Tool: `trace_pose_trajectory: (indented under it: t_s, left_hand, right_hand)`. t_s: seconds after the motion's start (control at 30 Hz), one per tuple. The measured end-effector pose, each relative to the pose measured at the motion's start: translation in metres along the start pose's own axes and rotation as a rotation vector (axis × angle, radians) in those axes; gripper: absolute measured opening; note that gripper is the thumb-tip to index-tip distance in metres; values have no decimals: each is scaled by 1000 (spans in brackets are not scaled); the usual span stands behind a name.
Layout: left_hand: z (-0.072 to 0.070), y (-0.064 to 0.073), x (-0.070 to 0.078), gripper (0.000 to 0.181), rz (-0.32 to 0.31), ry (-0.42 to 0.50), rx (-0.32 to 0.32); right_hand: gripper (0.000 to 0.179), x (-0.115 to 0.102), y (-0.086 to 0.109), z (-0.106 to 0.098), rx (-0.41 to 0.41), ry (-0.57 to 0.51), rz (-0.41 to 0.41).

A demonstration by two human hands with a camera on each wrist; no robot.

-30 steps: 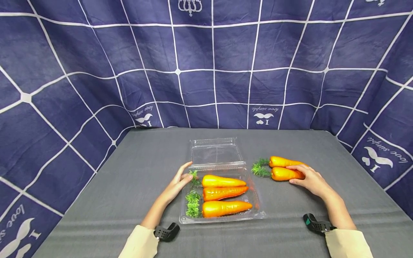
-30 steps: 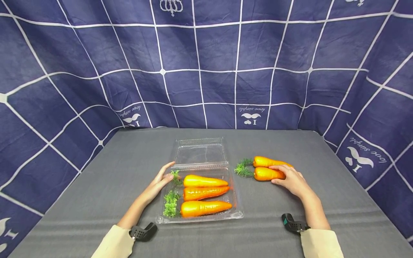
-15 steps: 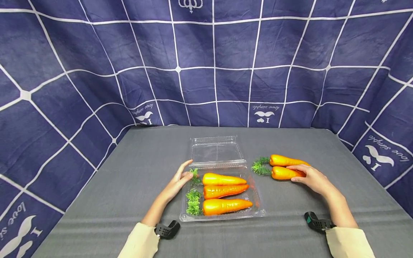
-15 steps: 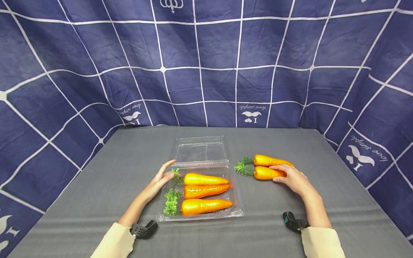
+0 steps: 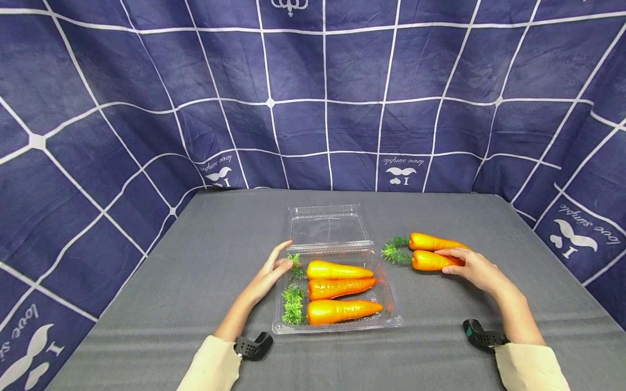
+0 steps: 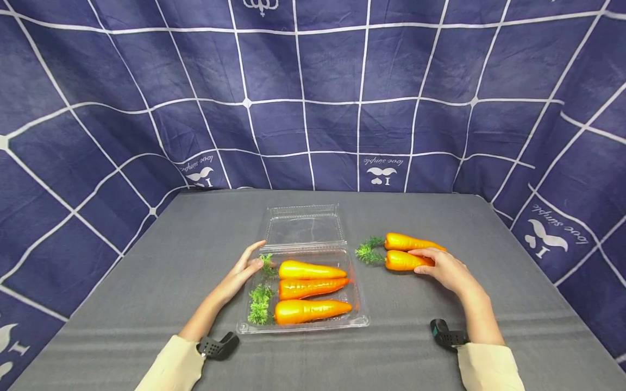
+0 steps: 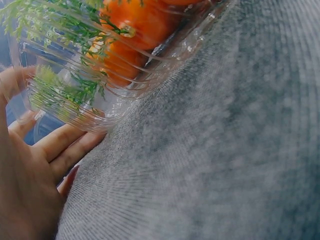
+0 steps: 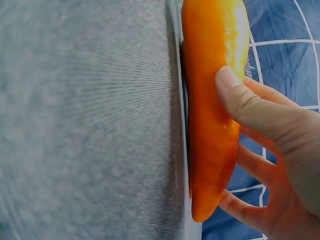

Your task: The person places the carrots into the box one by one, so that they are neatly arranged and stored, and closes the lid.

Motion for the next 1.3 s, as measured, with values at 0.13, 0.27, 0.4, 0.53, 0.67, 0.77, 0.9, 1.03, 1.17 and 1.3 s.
trace_pose_trajectory:
  t_s: [0.13, 0.27, 0.4, 0.53, 0.67, 0.77, 0.9, 1.03, 1.17, 1.3]
  left_hand:
    - [-1, 1, -2, 54, -17, -9, 8]
    - [0, 0, -1, 54, -12, -14, 5]
    - [1, -1, 0, 54, -1, -9, -1]
    - [1, -1, 1, 55, -6, -3, 3]
    - [1, 0, 1, 55, -2, -9, 2]
    - [1, 0, 1, 55, 1, -13, 2]
    - [1, -1, 1, 55, -1, -10, 9]
    - [0, -1, 0, 54, -2, -10, 10]
    - [0, -1, -1, 54, -4, -4, 7]
    - [1, -1, 0, 55, -9, -10, 1]
  right_hand:
    - [45, -3, 0, -3, -24, 0, 20]
    - [44, -5, 1, -7, -19, 16, 12]
    - [43, -6, 3, -11, -10, 21, 2]
    - [42, -9, 3, -14, -2, 7, -16]
    - [41, -12, 3, -18, -1, 6, -17]
    - [41, -15, 2, -21, -2, 16, -16]
    - [40, -19, 1, -26, 13, 33, -30]
    - [39, -22, 1, -30, 40, 52, -49]
    - [38, -24, 1, -32, 70, 58, -68]
    - [39, -25, 2, -34, 58, 54, -50]
Point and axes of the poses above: each hand's wrist, its own y-axis away from the middle knuckle, its own z-axis out of the palm, x = y × z, the point moved 4 cm from there along -y, towards the middle knuckle, and after that the axes turned 14 degrees about y, right-handed, at the moved point
